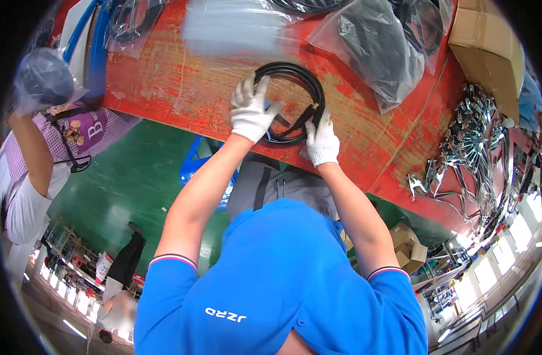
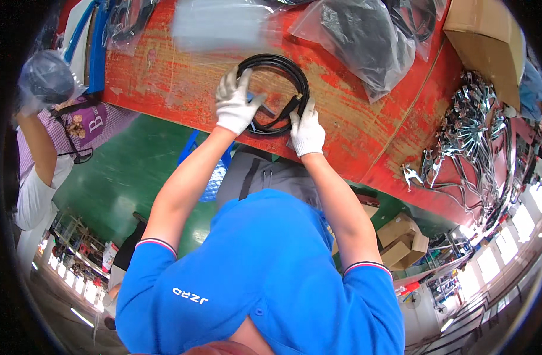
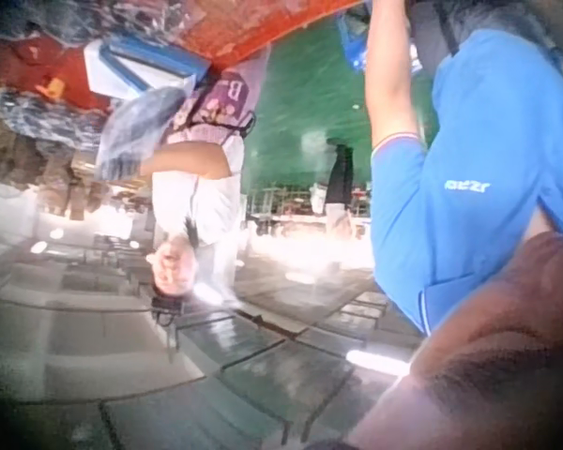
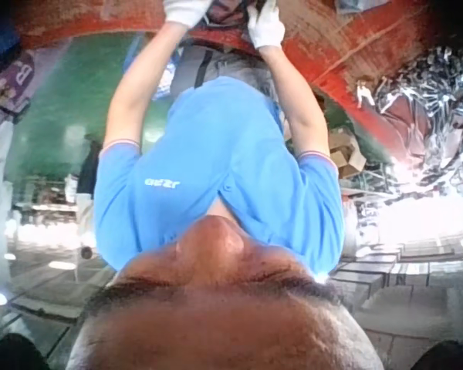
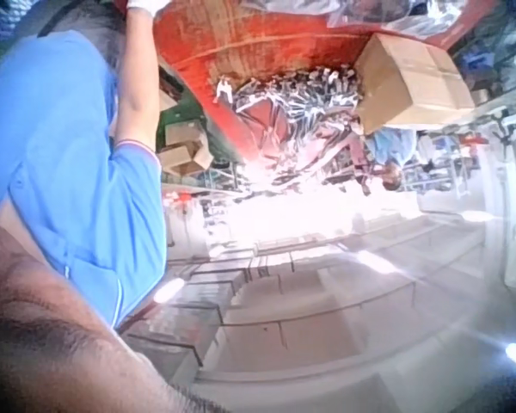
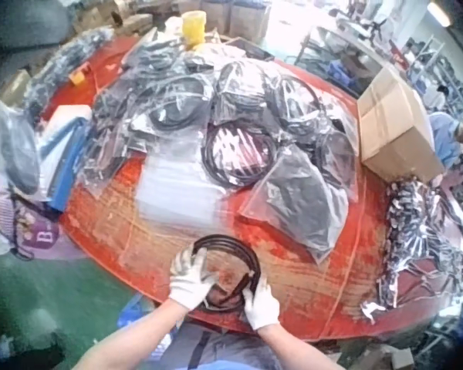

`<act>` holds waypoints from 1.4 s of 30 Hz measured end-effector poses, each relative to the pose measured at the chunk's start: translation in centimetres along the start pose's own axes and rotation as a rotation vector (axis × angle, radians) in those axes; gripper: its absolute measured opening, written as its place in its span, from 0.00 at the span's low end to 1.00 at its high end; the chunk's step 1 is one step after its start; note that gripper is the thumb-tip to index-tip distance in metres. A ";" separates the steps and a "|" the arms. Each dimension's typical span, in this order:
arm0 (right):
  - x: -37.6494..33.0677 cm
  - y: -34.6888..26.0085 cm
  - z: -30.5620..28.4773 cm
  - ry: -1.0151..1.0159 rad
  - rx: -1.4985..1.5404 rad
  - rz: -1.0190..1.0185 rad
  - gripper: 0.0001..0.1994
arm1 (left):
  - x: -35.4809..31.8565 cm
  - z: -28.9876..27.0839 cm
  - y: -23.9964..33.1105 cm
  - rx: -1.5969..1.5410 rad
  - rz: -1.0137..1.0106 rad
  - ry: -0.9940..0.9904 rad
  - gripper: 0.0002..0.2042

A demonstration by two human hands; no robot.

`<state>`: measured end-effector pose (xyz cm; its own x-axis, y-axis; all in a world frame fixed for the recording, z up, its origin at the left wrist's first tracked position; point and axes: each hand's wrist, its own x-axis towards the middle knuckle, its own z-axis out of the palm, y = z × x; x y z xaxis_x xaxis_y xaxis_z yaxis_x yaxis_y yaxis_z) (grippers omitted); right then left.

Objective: The person coils black cables and places them into clear plastic bags on a red table. The person repeatedly picks up a cable, coils it, and inserts it into a bag, then moves the bag to a pile. A coworker is visible in the background performing similar tasks.

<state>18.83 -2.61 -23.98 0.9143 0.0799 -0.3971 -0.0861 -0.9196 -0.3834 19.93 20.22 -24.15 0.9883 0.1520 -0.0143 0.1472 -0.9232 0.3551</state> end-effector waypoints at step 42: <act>0.9 -1.0 -3.7 -0.285 -0.026 -0.138 0.32 | 2.2 -3.4 -3.6 -0.117 -0.204 0.101 0.13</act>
<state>21.19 -3.08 -20.87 0.7686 0.3059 -0.5619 0.0448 -0.9019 -0.4297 21.46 25.10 -22.31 0.9286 0.3709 -0.0058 0.3317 -0.8234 0.4605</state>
